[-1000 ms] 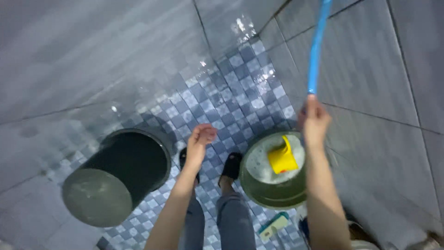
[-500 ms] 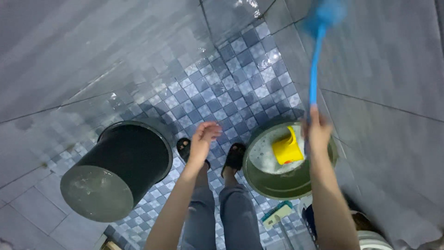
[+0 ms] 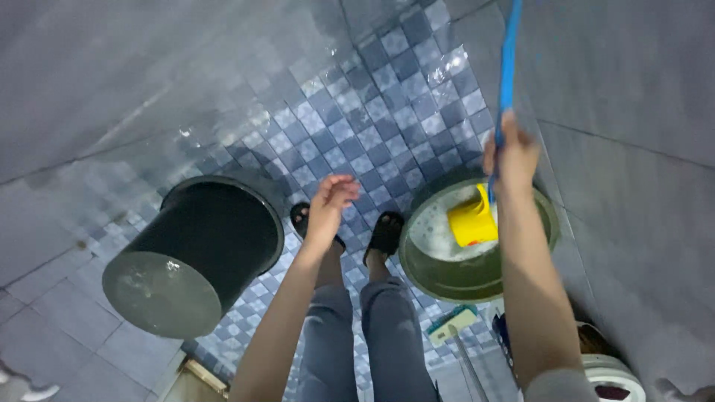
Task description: The person mops a tiled bathroom floor using a blue mop and a yellow scoop to pour water from a green basin. They repeatedly wet the mop and scrub the floor in a small area, occasionally moving the basin and a black bucket.
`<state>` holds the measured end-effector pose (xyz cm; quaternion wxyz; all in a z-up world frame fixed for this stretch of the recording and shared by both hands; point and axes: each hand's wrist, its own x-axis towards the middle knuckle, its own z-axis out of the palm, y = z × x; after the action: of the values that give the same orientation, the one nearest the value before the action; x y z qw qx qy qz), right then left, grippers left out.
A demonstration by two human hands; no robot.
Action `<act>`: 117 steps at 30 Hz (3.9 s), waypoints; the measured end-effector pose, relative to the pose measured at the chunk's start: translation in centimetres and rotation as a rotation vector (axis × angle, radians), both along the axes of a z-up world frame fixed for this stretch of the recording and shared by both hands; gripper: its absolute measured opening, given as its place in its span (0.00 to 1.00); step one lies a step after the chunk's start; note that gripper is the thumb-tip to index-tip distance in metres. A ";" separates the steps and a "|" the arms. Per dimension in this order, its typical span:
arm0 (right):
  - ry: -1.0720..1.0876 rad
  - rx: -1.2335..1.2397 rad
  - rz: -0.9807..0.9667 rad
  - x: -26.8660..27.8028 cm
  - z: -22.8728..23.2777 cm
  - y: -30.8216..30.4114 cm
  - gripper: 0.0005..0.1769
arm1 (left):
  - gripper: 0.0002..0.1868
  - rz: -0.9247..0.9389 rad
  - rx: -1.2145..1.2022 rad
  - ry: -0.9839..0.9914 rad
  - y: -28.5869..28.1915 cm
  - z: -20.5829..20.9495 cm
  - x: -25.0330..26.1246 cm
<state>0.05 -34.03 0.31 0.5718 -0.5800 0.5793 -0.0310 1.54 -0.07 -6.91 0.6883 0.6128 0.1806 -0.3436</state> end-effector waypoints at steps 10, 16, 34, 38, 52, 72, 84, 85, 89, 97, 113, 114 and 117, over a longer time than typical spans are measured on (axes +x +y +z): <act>0.059 -0.031 -0.077 -6.7 -1.8 -0.2 0.24 | 0.14 -0.033 -0.050 0.052 -3.9 -1.5 -1.5; -0.075 -0.138 -0.039 -2.4 5.2 -1.0 0.24 | 0.11 -0.010 -0.044 0.083 -5.7 -2.3 -1.1; 0.033 -0.192 -0.111 -11.5 10.4 0.6 0.21 | 0.12 -0.046 -0.044 0.054 -5.3 0.3 -2.0; -0.001 -0.166 -0.076 -18.8 13.4 3.0 0.20 | 0.12 -0.059 -0.301 0.119 -5.0 0.1 -3.5; 0.034 -0.233 -0.235 -24.6 12.2 3.6 0.21 | 0.14 -0.239 -0.197 -0.006 -7.9 2.0 -5.9; -0.200 -0.421 0.232 0.8 4.4 -0.8 0.26 | 0.13 -0.302 -0.099 0.084 -6.5 1.2 -4.3; -0.024 -0.515 0.286 -0.1 1.1 -0.9 0.28 | 0.15 -0.147 -0.088 0.032 -2.1 -1.1 -0.6; -0.030 -0.511 0.278 -0.3 0.4 -0.9 0.28 | 0.15 -0.149 -0.090 0.024 -2.1 -1.1 -0.5; -0.022 -0.559 0.250 -0.8 -2.3 -0.5 0.28 | 0.11 -0.130 -0.092 0.077 -3.2 -0.6 0.6; 0.237 -0.504 0.387 -11.2 -7.4 -1.8 0.39 | 0.14 -0.265 -0.027 0.082 -4.3 -2.0 2.0; -0.165 0.628 -0.260 -10.4 -5.8 0.4 0.07 | 0.14 -0.093 -0.127 0.139 -10.2 -7.2 -1.2; -0.157 0.628 -0.263 -11.1 -6.5 0.6 0.07 | 0.14 -0.093 -0.127 0.148 -10.8 -7.5 -2.3; -0.071 0.629 -0.207 -12.9 -8.6 1.4 0.13 | 0.14 -0.048 -0.169 0.235 -12.9 -9.1 -5.3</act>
<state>-12.87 -32.64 -8.28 0.7365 -0.3118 0.5960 0.0714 -3.73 -12.95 -15.96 0.7032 0.5124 0.2154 -0.4434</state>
